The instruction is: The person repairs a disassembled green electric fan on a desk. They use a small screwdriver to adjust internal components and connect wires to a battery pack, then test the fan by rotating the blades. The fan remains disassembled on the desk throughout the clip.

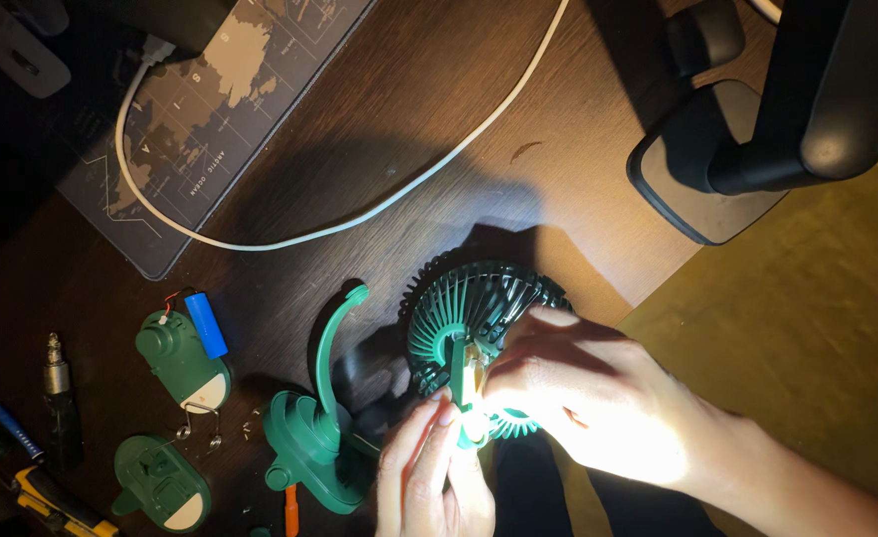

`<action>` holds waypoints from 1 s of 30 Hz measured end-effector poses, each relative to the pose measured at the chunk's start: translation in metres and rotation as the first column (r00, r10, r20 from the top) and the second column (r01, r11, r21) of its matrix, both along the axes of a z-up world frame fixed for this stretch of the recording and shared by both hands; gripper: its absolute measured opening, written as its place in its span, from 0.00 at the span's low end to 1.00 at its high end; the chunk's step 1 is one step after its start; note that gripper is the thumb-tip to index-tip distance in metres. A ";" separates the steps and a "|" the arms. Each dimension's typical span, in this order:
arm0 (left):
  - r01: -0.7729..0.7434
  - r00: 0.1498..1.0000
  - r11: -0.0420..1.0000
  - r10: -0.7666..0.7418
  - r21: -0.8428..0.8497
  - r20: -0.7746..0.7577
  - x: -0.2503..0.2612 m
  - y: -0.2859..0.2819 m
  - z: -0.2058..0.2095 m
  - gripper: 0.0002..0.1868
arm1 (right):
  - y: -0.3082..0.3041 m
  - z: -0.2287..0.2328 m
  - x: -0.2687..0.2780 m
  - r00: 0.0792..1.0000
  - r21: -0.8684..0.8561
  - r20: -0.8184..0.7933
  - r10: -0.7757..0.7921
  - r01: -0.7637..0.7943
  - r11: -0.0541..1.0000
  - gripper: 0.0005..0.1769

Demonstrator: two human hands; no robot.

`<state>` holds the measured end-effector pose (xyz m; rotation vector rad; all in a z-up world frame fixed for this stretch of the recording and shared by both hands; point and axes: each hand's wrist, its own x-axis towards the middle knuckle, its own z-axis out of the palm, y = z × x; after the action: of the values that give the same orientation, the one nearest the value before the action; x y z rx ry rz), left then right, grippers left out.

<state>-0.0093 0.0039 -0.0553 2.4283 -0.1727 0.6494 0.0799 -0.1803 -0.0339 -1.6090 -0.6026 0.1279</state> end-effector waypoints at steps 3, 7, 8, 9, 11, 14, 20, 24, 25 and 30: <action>0.000 1.000 1.000 0.000 0.013 0.002 0.000 0.002 0.001 0.10 | -0.002 -0.003 0.004 0.996 -0.020 0.090 -0.006 0.008 1.000 0.09; 0.009 1.000 1.000 -0.008 -0.020 0.027 0.002 -0.002 -0.004 0.09 | -0.005 -0.007 0.008 0.998 -0.008 0.062 0.028 -0.028 1.000 0.09; 0.007 1.000 1.000 -0.007 -0.024 0.028 0.001 -0.001 -0.004 0.09 | -0.005 -0.007 0.009 0.999 0.009 0.017 0.036 -0.037 0.999 0.09; 0.009 1.000 1.000 -0.009 -0.021 0.030 0.001 -0.001 -0.005 0.09 | -0.006 -0.008 0.010 0.998 0.020 0.027 0.051 -0.052 0.998 0.09; 0.015 0.999 1.000 -0.015 -0.017 0.034 0.000 -0.001 -0.006 0.09 | -0.009 -0.008 0.014 0.996 0.041 0.047 0.078 -0.080 0.996 0.10; 0.001 1.000 0.999 -0.001 -0.050 0.016 -0.002 -0.002 -0.006 0.10 | -0.010 -0.007 0.016 0.988 0.001 0.019 0.153 -0.153 0.988 0.09; 0.018 0.999 1.000 -0.018 0.019 0.031 0.001 0.002 -0.003 0.10 | -0.012 -0.004 0.019 0.973 -0.074 -0.083 0.214 -0.220 0.973 0.10; 0.031 1.000 0.998 -0.031 0.049 -0.001 0.001 0.002 -0.001 0.10 | -0.014 -0.003 0.019 0.973 -0.109 -0.071 0.218 -0.224 0.968 0.08; 0.033 0.999 0.998 -0.033 0.051 -0.011 0.000 0.002 0.000 0.11 | -0.013 -0.002 0.018 0.974 -0.114 -0.065 0.217 -0.223 0.968 0.08; 0.050 0.998 0.998 -0.048 0.049 -0.026 0.001 0.003 0.005 0.11 | -0.011 0.000 0.019 0.967 -0.073 -0.123 0.221 -0.231 0.970 0.08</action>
<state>-0.0088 0.0066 -0.0499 2.4705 -0.2401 0.5991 0.0988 -0.1910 -0.0337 -1.6004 -0.6982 0.4181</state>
